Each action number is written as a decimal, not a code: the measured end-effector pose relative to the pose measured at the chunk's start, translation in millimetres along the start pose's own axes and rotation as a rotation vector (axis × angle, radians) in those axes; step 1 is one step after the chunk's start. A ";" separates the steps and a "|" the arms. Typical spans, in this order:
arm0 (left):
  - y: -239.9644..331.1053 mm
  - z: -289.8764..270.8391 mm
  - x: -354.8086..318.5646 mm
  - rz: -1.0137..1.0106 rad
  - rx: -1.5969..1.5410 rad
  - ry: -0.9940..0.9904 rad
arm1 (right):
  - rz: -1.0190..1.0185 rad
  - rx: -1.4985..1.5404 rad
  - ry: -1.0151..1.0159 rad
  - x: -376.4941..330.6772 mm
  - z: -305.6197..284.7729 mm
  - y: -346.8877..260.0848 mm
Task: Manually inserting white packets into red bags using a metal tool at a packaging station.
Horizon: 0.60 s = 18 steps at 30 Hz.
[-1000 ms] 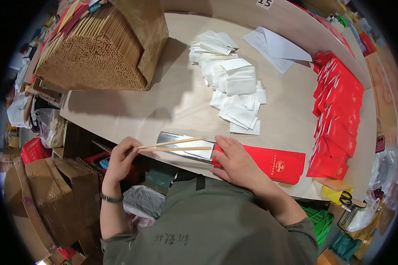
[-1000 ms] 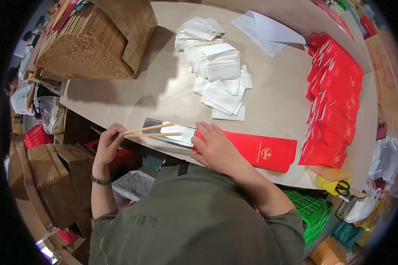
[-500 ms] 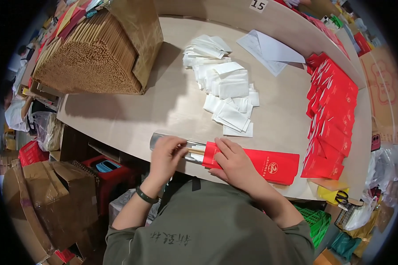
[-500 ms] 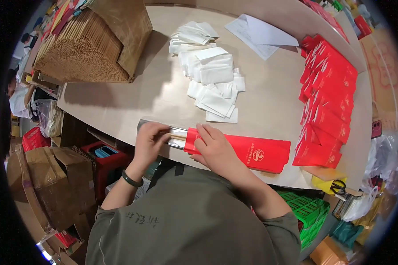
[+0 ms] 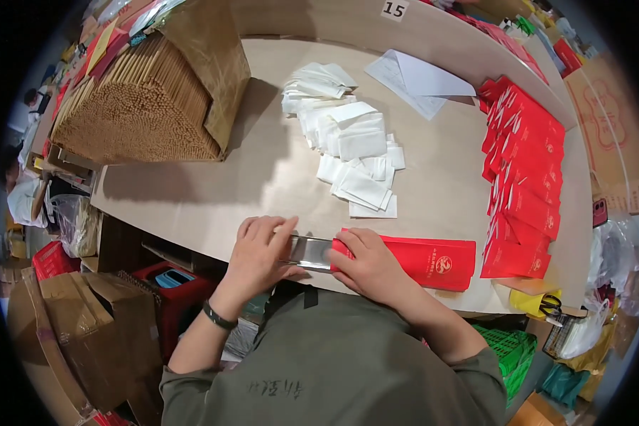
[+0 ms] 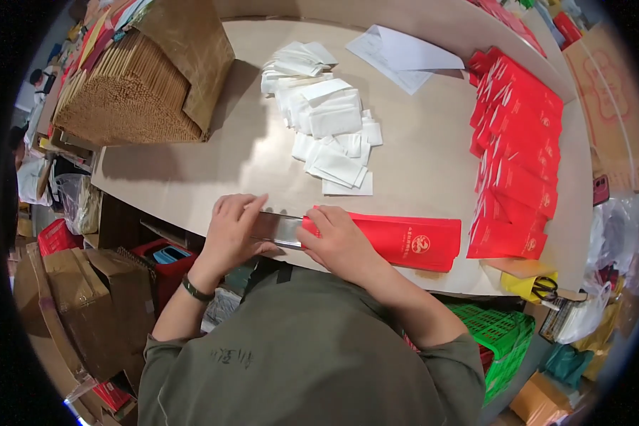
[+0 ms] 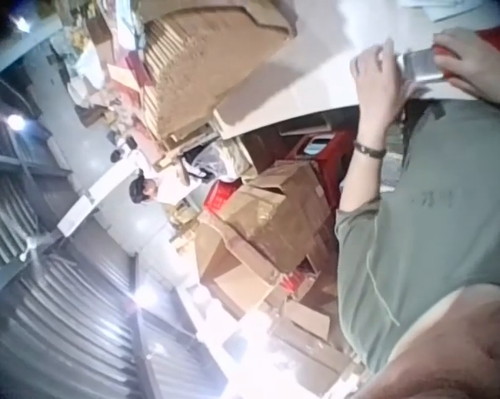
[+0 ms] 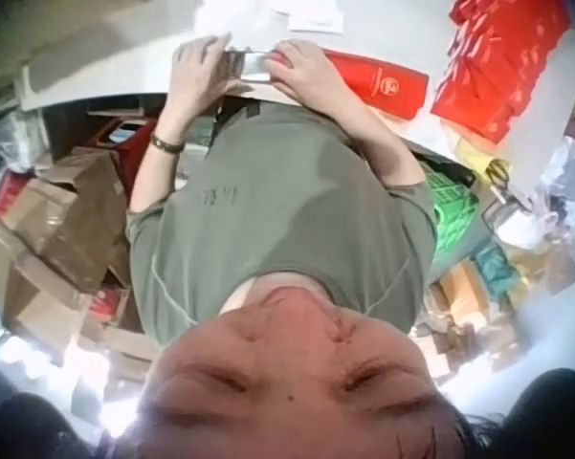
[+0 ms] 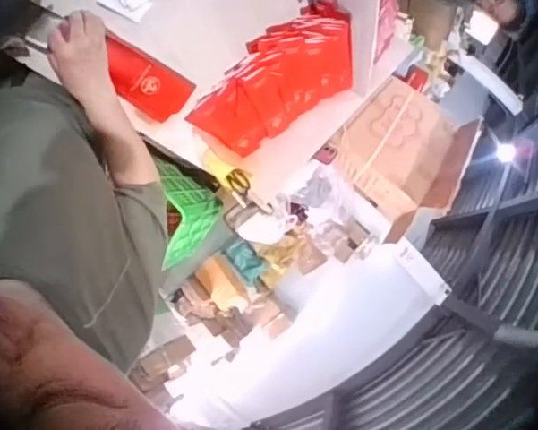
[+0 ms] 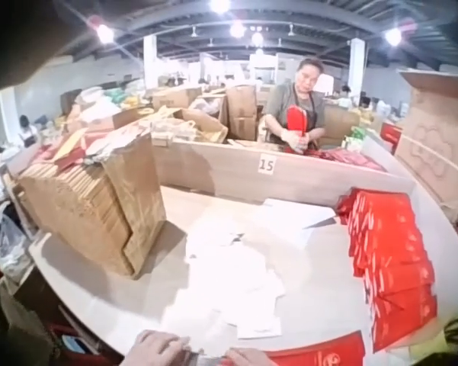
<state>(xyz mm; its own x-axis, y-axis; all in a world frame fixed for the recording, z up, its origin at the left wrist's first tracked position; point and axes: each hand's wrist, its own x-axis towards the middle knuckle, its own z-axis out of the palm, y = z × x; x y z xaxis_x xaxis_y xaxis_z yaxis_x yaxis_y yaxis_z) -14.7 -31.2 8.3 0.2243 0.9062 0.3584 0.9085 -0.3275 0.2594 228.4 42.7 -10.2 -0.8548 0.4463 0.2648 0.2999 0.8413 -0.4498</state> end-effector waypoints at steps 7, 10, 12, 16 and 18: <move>6.6 18.6 -20.6 -0.293 -0.153 -0.108 | -0.057 -0.162 0.036 8.1 -83.2 44.5; 4.7 18.1 -15.2 -0.743 -0.575 -0.391 | 0.257 -0.602 0.023 -52.9 -155.6 127.3; 23.0 17.6 -15.9 -0.695 -0.884 -0.511 | 0.264 -0.429 -0.051 -58.4 -133.7 103.3; 81.9 25.8 7.8 -0.231 -1.033 -0.573 | -0.047 -0.123 -0.320 -52.7 -33.3 60.9; 91.4 28.0 13.6 -0.280 -0.914 -0.692 | 0.045 0.035 -0.333 -31.3 -27.5 34.0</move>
<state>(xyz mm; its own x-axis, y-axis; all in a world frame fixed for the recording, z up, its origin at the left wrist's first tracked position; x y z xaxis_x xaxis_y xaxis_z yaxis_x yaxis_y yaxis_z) 81.3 -41.3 11.8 0.4556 0.8372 -0.3026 0.4299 0.0907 0.8983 277.1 65.7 -10.3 -0.9342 0.3535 -0.0469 0.3307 0.8096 -0.4850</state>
